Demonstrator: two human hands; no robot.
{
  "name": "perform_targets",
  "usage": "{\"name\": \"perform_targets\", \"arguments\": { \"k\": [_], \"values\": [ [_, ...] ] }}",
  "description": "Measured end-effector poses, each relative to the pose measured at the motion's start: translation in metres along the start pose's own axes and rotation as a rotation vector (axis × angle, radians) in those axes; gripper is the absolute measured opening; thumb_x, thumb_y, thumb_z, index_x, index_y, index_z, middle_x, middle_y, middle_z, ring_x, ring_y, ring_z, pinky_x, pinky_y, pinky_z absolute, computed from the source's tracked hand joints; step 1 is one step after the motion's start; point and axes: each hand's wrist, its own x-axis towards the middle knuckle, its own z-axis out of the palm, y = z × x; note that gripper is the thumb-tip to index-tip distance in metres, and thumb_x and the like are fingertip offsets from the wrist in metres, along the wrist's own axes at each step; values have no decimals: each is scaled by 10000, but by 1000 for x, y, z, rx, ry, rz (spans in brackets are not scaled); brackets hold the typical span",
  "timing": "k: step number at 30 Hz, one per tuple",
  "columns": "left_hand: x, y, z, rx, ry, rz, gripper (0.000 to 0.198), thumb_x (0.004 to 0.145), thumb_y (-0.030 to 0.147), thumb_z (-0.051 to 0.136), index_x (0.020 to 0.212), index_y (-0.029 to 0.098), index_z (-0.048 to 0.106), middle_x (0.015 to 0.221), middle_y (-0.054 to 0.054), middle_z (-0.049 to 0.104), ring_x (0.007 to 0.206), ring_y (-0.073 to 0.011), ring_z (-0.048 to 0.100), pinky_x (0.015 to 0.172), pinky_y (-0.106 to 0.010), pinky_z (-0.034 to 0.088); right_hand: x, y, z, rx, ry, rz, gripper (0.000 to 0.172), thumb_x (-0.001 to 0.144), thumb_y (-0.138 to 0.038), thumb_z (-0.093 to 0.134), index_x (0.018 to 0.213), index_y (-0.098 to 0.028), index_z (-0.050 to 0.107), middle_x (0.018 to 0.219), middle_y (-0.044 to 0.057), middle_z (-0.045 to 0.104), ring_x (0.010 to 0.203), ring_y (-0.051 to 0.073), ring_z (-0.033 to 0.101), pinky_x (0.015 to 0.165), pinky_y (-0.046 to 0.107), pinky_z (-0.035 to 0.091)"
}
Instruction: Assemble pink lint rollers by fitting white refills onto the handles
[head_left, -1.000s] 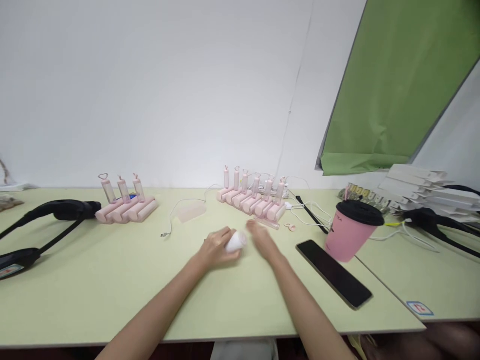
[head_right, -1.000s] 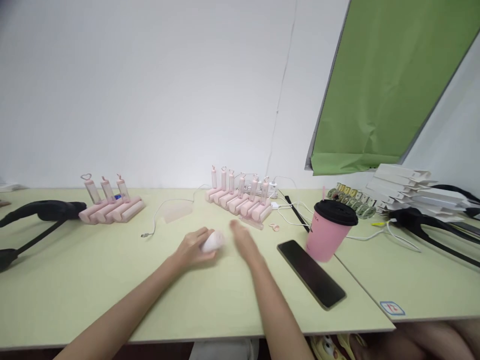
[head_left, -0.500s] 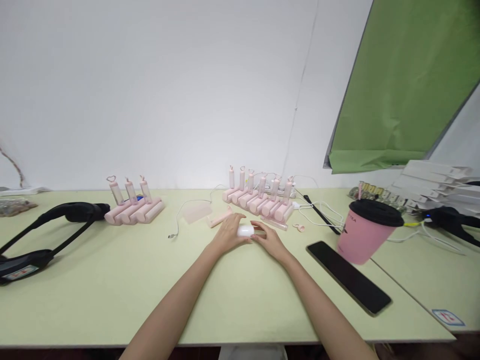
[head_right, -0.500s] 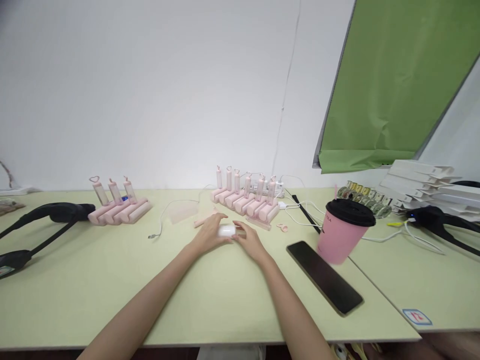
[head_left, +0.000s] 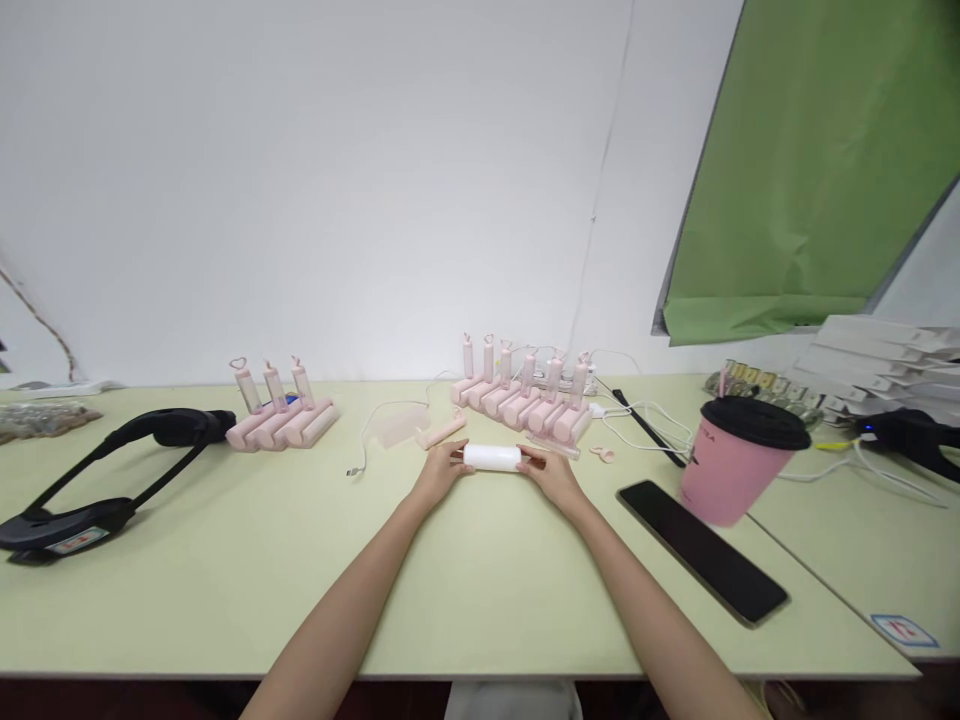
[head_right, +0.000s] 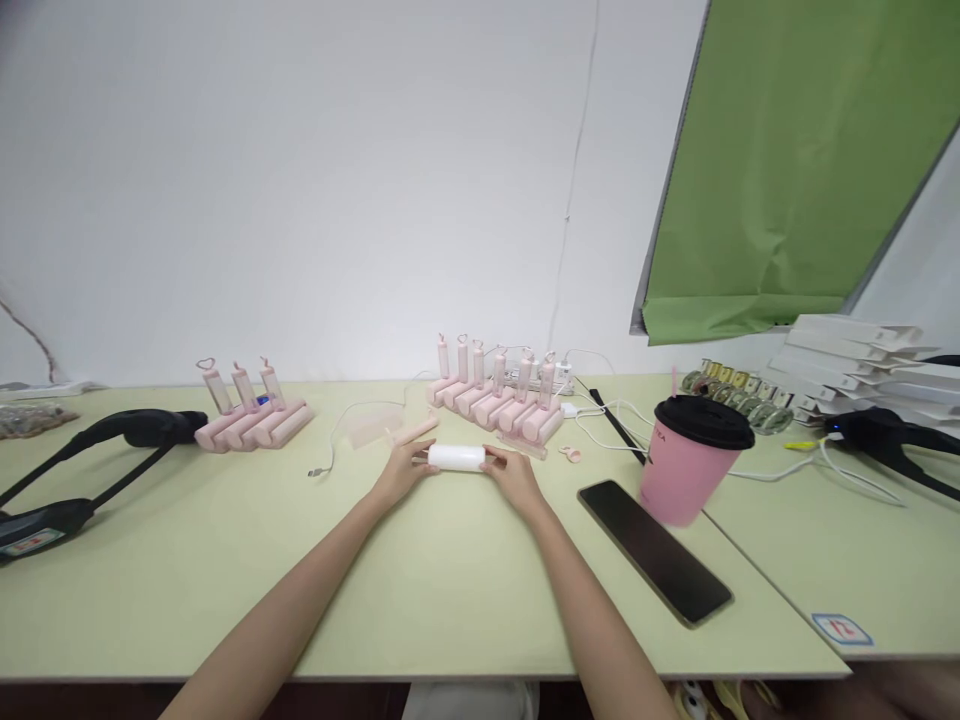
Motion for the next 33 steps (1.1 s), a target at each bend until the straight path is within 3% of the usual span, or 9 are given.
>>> {"name": "perform_targets", "arguments": {
  "k": [5,9,12,15,18,21,24,29,33],
  "values": [
    [0,3,1,25,106,-16,480,583,89,717,1046,143,598,966,-66,649,836,-178,629,784,-342,509,-2,-6,-3,-59,13,28,422,671,-331,615,1049,-147,647,776,37,679,716,186,591,727,340,451],
    [-3,5,-5,201,148,-16,442,631,227,712,1046,152,580,890,-47,625,758,-152,605,711,-314,498,-4,-6,-5,-33,-21,36,396,688,-372,604,1010,-148,659,859,57,689,764,195,602,738,336,447],
    [-9,9,-12,531,168,70,431,692,407,644,1055,184,575,962,-78,583,914,-212,543,778,-372,450,-5,-7,-5,-71,-26,22,396,701,-392,593,1001,-141,651,887,68,684,763,194,597,733,339,443],
    [-14,14,-14,738,204,194,599,706,531,577,1201,207,481,1179,-135,468,1121,-280,403,887,-453,360,-6,-8,-3,-77,-14,-4,434,683,-369,620,1054,-143,607,923,64,674,782,176,586,774,335,433],
    [-15,19,-9,746,78,354,636,747,465,566,1304,243,354,1277,-124,394,1178,-264,353,937,-441,322,-7,-8,1,-73,-19,-43,562,618,-347,685,1128,-171,530,895,34,666,766,156,575,767,324,439],
    [-13,21,-2,714,-64,441,506,799,308,542,1278,265,385,1134,-71,512,1053,-209,444,892,-375,374,-7,-8,4,-91,-53,-104,534,565,-341,722,1045,-191,542,871,18,655,761,153,572,732,313,447],
    [-12,21,0,708,-65,430,488,786,282,562,1253,266,422,1054,-50,547,957,-198,467,836,-351,406,-9,-10,4,-129,-56,-114,446,559,-337,727,944,-185,562,863,24,655,751,156,577,708,305,447],
    [-11,19,-2,709,-49,414,493,756,312,599,1229,282,460,1021,-40,549,922,-201,461,805,-345,411,-12,-17,2,-232,-63,-137,392,608,-306,701,960,-196,567,890,34,670,729,163,593,712,312,425],
    [-9,17,-1,671,-37,392,477,761,332,592,1221,288,472,1015,-37,542,922,-204,447,817,-346,402,-11,-18,3,-229,-50,-57,400,606,-338,693,956,-207,553,869,16,677,707,159,580,686,302,415]
  ]
}}
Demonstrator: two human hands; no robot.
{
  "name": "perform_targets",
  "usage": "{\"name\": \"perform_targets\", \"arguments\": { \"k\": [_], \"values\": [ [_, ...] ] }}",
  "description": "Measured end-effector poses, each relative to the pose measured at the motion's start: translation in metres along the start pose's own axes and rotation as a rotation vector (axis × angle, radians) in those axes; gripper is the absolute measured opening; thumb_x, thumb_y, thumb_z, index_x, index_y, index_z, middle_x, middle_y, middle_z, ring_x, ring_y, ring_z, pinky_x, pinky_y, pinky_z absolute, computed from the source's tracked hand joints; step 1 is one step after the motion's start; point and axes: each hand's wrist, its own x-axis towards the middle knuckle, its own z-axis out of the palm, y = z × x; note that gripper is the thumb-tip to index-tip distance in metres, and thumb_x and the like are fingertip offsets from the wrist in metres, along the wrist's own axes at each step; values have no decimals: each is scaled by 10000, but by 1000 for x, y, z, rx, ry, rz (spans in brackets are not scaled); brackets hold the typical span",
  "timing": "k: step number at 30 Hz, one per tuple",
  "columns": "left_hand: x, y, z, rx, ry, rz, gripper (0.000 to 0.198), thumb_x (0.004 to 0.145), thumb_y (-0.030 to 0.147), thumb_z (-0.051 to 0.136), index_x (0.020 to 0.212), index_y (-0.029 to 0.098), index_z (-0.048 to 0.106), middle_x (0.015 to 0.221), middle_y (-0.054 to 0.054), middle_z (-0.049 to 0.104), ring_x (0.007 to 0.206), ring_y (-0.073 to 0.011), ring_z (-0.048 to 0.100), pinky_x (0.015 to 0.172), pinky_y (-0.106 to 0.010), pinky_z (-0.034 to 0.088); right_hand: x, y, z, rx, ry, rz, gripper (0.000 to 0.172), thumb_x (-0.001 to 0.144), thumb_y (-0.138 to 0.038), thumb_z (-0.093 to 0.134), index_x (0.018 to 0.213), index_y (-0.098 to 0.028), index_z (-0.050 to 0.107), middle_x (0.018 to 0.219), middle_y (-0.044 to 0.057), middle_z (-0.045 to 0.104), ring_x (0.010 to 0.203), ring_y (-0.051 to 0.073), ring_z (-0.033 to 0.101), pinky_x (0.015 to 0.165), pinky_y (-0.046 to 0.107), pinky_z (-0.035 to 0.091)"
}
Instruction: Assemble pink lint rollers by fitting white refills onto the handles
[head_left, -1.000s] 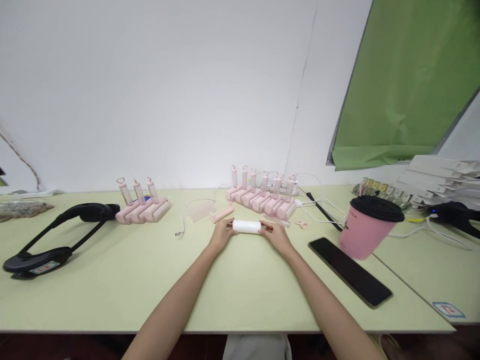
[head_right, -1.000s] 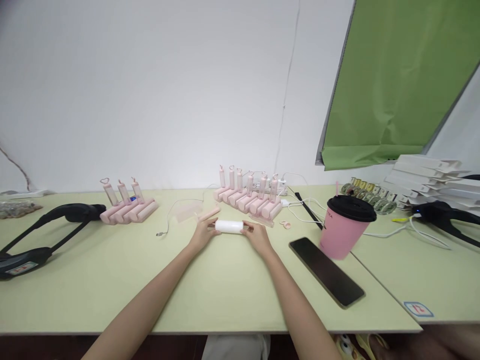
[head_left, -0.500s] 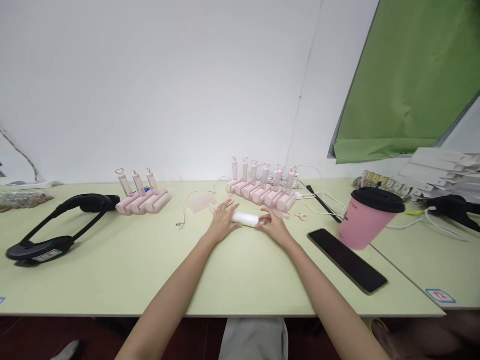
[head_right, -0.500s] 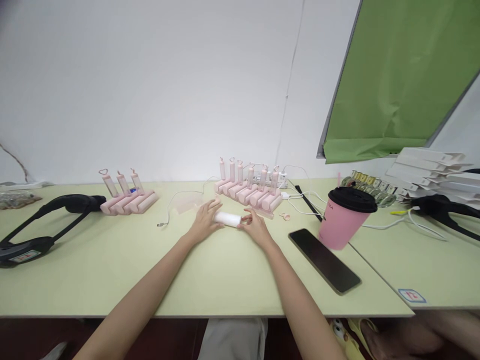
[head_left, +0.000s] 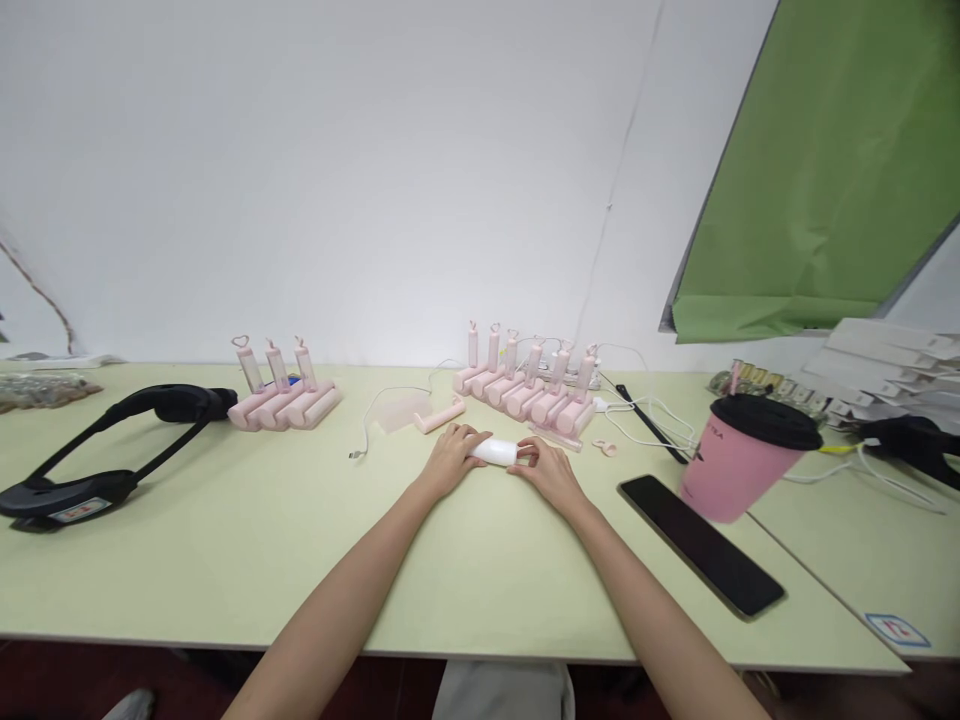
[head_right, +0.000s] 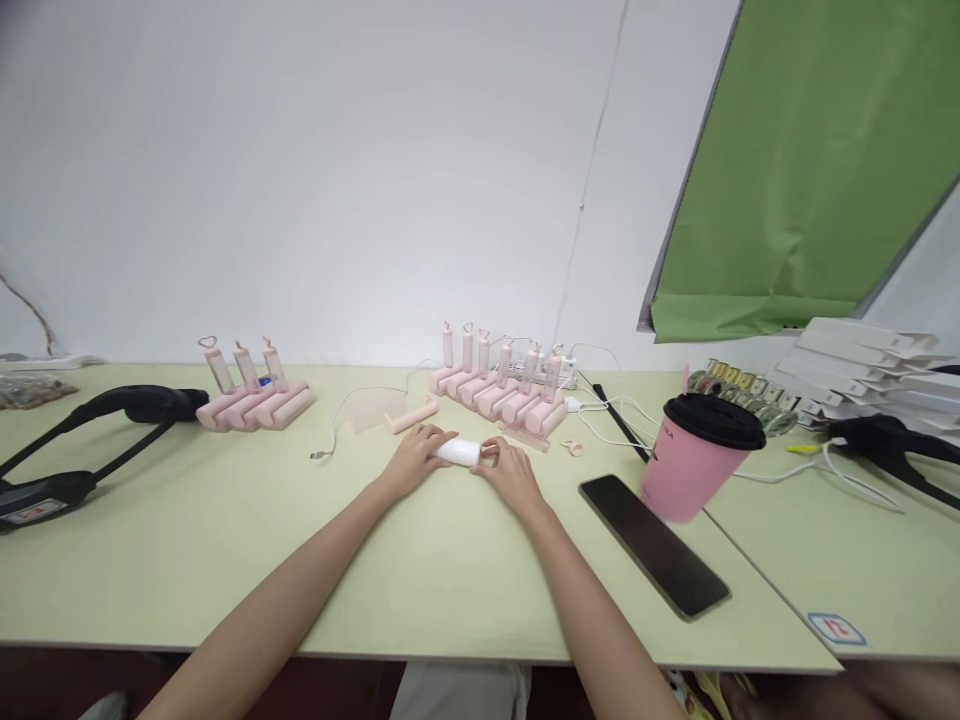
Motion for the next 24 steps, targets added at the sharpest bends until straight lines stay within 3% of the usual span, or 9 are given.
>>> {"name": "perform_targets", "arguments": {
  "k": [13,17,21,24],
  "values": [
    [3,-2,-2,-57,-55,-31,429,794,343,545,1215,296,476,1049,-25,526,966,-210,419,866,-341,379,3,5,5,60,-37,1,392,612,-433,659,866,-220,449,677,-45,576,625,148,509,599,272,383],
    [2,-2,-1,-51,-55,-50,452,801,385,525,1238,292,458,1059,-36,519,1001,-221,413,896,-357,362,4,6,-2,-3,61,-66,306,644,-396,632,827,-211,470,806,2,584,746,171,529,656,290,401],
    [2,-3,1,-42,-57,-82,500,819,437,476,1291,292,397,1062,-49,509,993,-223,427,874,-364,376,10,11,-13,80,12,-105,108,744,-288,515,784,-193,547,760,14,608,706,155,548,660,283,422],
    [1,-3,2,-36,-59,-70,503,822,449,464,1295,292,395,1065,-55,507,989,-224,439,878,-370,372,11,13,-16,27,55,-151,142,763,-289,508,825,-198,598,852,33,635,794,176,563,728,314,429]
  ]
}}
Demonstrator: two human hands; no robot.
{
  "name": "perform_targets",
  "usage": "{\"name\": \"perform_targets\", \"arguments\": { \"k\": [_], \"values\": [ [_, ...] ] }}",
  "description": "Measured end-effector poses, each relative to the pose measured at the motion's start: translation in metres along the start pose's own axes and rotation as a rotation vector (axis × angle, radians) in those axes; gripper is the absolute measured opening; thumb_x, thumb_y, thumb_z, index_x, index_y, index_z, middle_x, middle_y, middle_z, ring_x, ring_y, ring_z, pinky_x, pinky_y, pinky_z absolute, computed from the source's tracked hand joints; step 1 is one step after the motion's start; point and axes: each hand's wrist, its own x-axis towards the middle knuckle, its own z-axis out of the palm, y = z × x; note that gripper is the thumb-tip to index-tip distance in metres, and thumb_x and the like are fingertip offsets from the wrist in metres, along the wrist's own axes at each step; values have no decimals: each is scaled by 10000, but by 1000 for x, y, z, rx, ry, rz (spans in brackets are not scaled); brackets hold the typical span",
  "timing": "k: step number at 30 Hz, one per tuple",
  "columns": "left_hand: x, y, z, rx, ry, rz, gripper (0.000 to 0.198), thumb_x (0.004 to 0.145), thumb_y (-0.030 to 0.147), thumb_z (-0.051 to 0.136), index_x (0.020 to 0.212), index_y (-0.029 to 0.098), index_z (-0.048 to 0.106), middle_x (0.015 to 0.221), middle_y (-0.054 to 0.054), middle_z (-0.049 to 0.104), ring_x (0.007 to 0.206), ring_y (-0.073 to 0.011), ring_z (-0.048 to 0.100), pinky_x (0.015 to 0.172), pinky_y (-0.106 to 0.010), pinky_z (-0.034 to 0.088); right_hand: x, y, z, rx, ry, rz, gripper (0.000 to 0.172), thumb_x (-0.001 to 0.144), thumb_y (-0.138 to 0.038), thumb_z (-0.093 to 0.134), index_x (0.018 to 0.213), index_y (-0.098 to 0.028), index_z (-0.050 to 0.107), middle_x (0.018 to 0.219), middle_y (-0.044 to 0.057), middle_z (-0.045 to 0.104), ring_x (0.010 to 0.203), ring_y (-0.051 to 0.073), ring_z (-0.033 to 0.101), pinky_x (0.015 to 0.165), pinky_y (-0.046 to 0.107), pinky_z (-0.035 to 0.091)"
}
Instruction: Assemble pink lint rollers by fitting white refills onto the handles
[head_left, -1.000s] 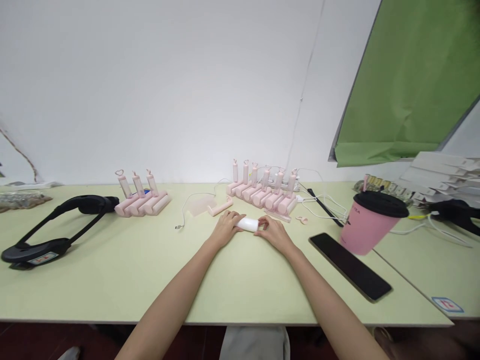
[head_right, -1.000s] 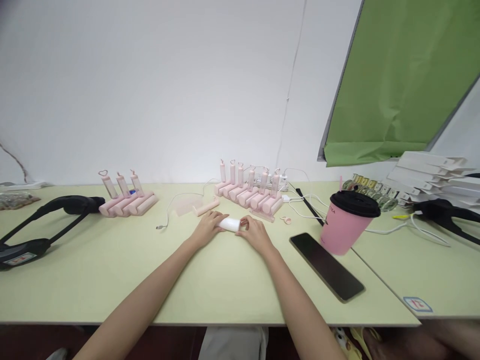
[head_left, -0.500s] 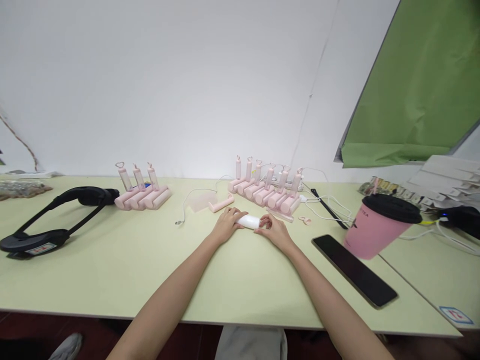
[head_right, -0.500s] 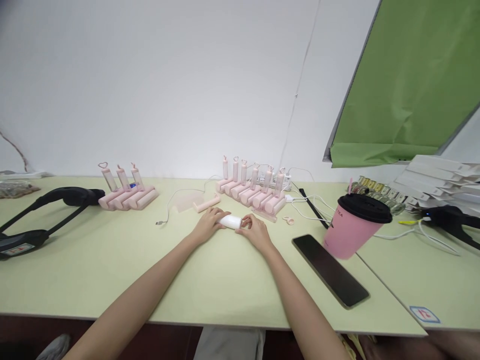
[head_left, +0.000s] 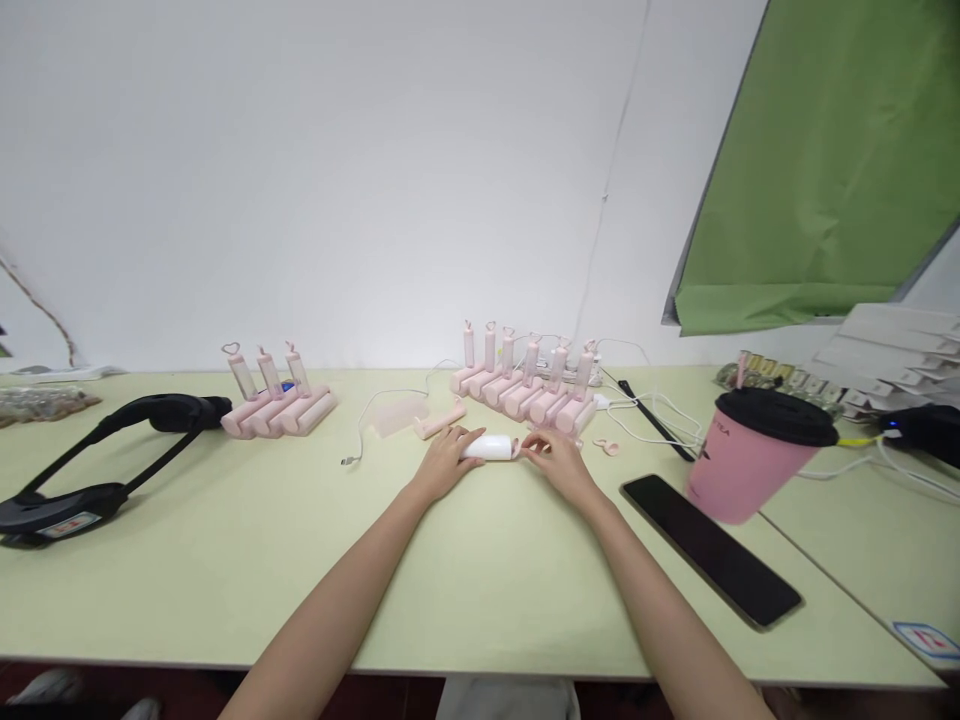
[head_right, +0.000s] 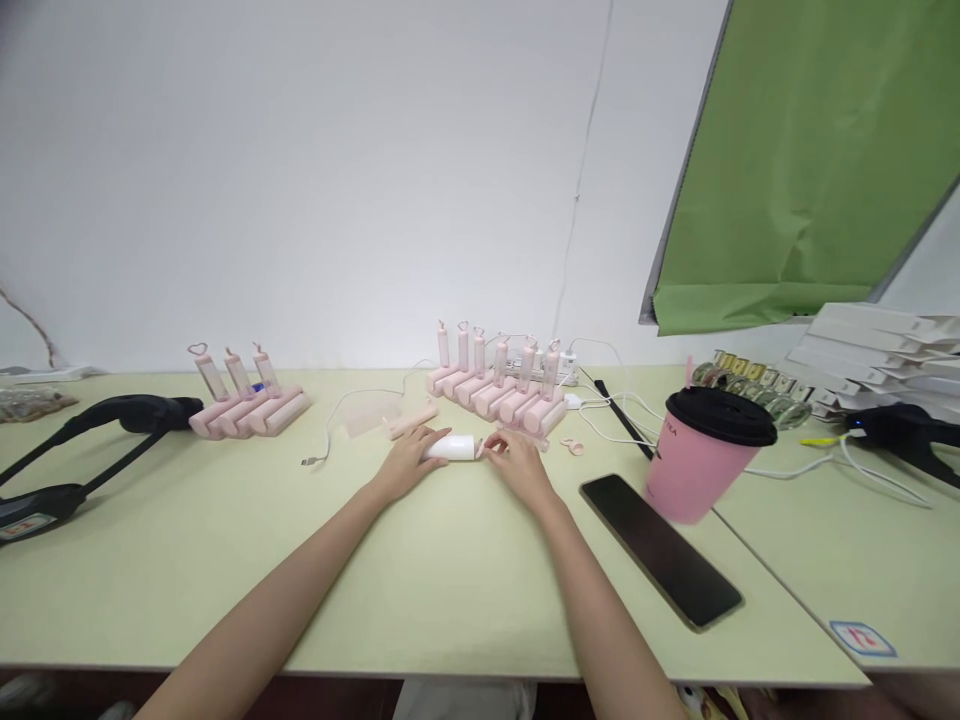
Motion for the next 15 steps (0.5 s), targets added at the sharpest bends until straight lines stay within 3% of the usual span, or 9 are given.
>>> {"name": "perform_targets", "arguments": {
  "k": [3,5,8,12,15],
  "values": [
    [0,0,-1,-22,0,16,493,820,447,469,1282,285,414,1057,-60,509,993,-223,448,885,-372,369,-3,2,6,-74,63,-40,339,763,-307,528,1087,-209,556,1125,66,587,1037,217,511,880,372,384],
    [0,-1,0,-44,2,15,487,819,442,473,1277,283,420,1045,-59,512,989,-221,453,876,-368,375,-5,2,12,-97,-5,-41,410,772,-288,521,1174,-211,519,1185,74,565,1085,223,497,918,380,361],
    [0,-2,2,-71,5,12,476,821,436,474,1270,286,425,1034,-56,514,984,-217,458,866,-359,381,-6,2,17,-124,-122,-38,393,789,-276,504,1177,-224,534,1127,65,608,1011,214,545,885,366,376],
    [0,0,1,-80,16,19,556,804,462,491,1312,272,370,1113,-75,499,1057,-234,436,911,-383,349,-6,2,10,-289,-99,7,416,772,-352,534,1178,-262,529,1152,52,592,1107,254,471,906,434,320],
    [0,3,-9,-111,174,-16,574,838,452,436,1349,232,295,1234,-96,449,1154,-235,376,973,-398,289,-5,5,1,-331,-74,95,511,742,-443,550,1219,-272,477,1236,51,532,1168,270,414,929,473,279]
  ]
}}
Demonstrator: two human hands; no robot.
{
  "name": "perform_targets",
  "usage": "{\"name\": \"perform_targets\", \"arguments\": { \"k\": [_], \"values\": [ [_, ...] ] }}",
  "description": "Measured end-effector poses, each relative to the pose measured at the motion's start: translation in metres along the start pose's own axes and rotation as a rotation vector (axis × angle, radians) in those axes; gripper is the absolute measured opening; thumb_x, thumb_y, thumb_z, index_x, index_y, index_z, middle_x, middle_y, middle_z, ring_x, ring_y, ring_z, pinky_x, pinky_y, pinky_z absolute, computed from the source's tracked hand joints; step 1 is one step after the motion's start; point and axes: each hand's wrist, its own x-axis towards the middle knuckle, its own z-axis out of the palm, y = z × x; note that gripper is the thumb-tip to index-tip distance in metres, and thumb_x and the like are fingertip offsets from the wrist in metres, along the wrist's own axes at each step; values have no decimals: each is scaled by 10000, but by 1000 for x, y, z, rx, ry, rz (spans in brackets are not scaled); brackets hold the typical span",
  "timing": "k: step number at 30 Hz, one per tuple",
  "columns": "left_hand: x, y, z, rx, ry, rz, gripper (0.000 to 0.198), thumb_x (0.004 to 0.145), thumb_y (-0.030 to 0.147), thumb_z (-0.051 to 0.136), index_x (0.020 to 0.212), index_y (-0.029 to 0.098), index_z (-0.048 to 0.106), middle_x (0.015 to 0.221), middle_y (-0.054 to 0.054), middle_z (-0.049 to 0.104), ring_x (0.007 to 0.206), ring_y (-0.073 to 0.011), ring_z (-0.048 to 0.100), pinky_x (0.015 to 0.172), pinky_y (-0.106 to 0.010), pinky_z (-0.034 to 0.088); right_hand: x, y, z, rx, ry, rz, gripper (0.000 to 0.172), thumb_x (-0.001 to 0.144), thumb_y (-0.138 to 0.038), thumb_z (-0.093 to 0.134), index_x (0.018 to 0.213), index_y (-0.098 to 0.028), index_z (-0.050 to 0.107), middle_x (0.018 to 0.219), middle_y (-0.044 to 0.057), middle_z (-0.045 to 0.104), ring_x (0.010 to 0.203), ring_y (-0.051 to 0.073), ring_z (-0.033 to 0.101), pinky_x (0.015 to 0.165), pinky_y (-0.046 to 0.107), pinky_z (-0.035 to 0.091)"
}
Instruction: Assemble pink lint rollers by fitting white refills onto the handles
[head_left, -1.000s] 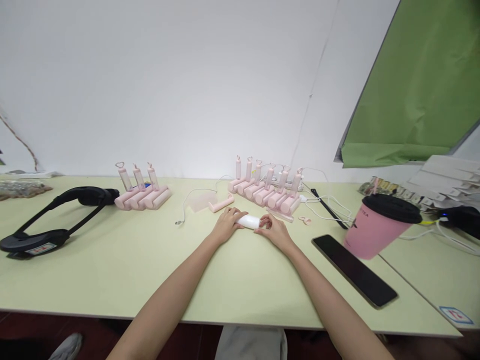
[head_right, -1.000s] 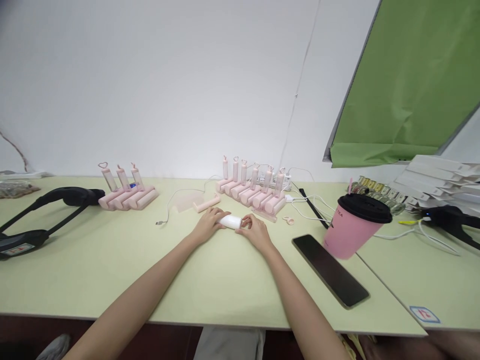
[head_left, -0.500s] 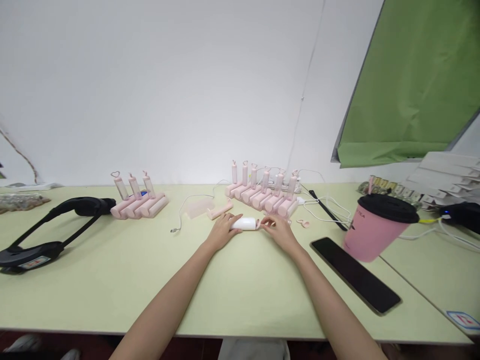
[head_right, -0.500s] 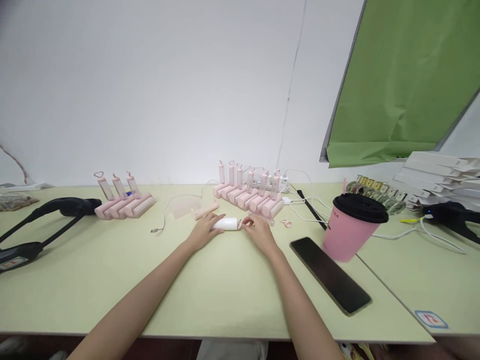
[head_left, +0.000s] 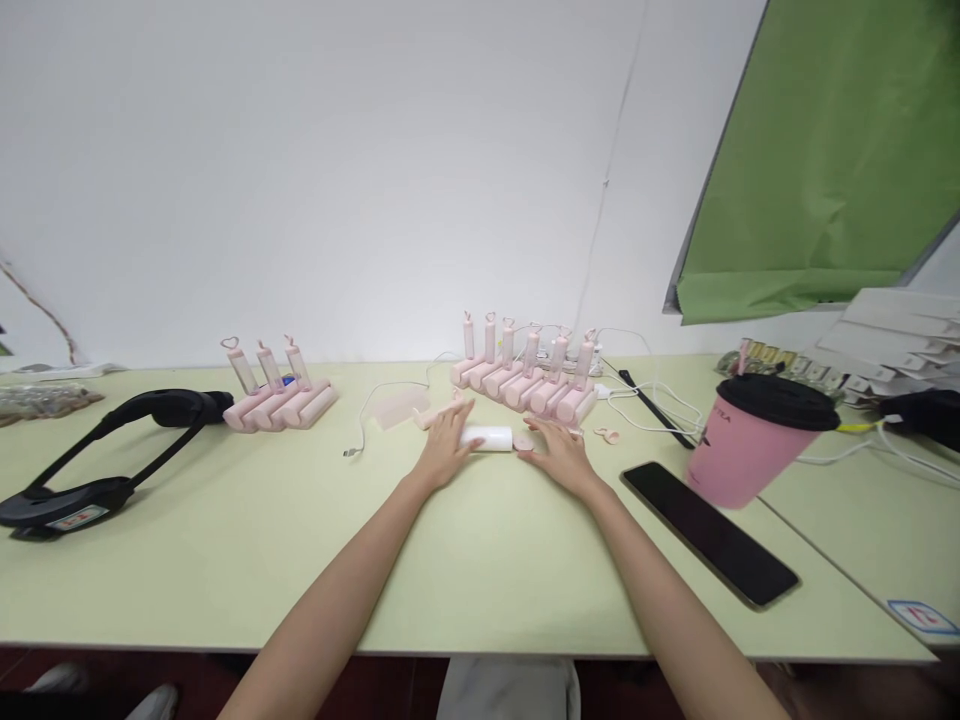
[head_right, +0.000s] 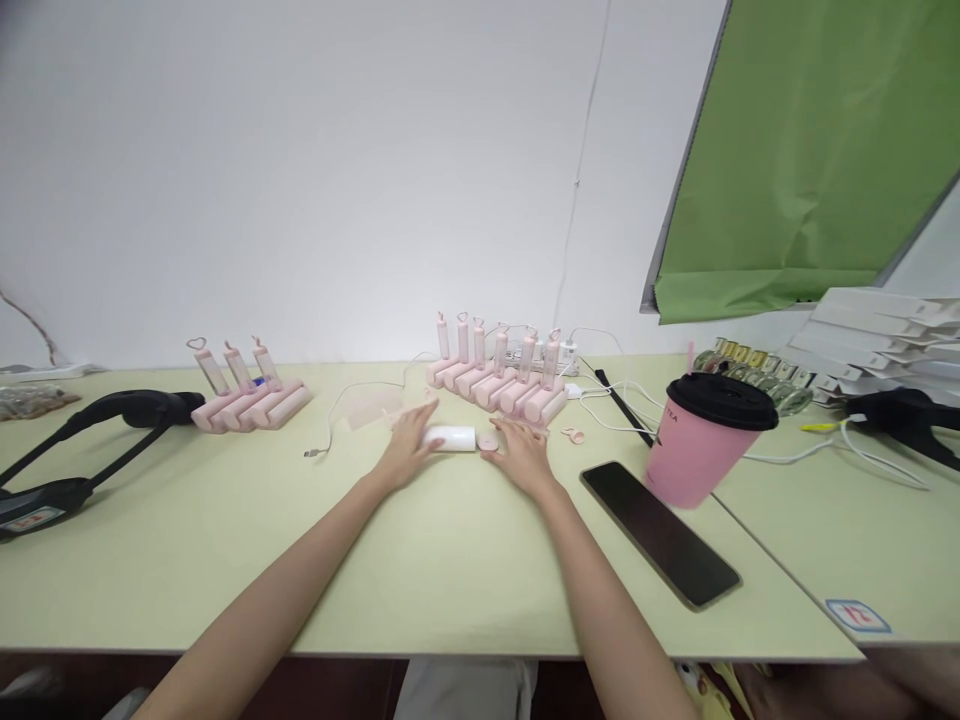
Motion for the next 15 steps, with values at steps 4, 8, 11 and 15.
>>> {"name": "perform_targets", "arguments": {
  "k": [4,8,11,15],
  "values": [
    [3,0,-21,-41,395,-136,368,904,360,311,1185,200,484,1147,-77,514,1089,-192,426,955,-355,300,-2,-2,-4,37,31,5,440,793,-474,465,1194,-292,477,1252,32,515,1182,243,404,930,440,287],
    [5,-8,-36,-19,724,-283,368,914,323,276,950,186,615,1020,-67,554,1004,-179,466,926,-338,310,-3,-8,1,-46,63,-55,442,820,-442,432,1220,-255,454,1254,59,512,1166,238,413,911,420,302],
    [4,-12,-40,16,872,-372,376,911,321,278,923,180,626,1018,-74,544,1007,-183,458,917,-339,316,-2,-8,6,-159,55,-61,478,806,-464,452,1218,-223,466,1249,81,516,1166,255,403,951,467,243],
    [3,-2,-30,161,625,-246,273,857,328,425,1047,213,584,1132,-67,527,1080,-209,434,953,-376,289,0,-7,8,-227,0,-27,393,809,-480,450,1104,-248,567,1207,63,549,1135,269,421,976,548,137]
  ]
}}
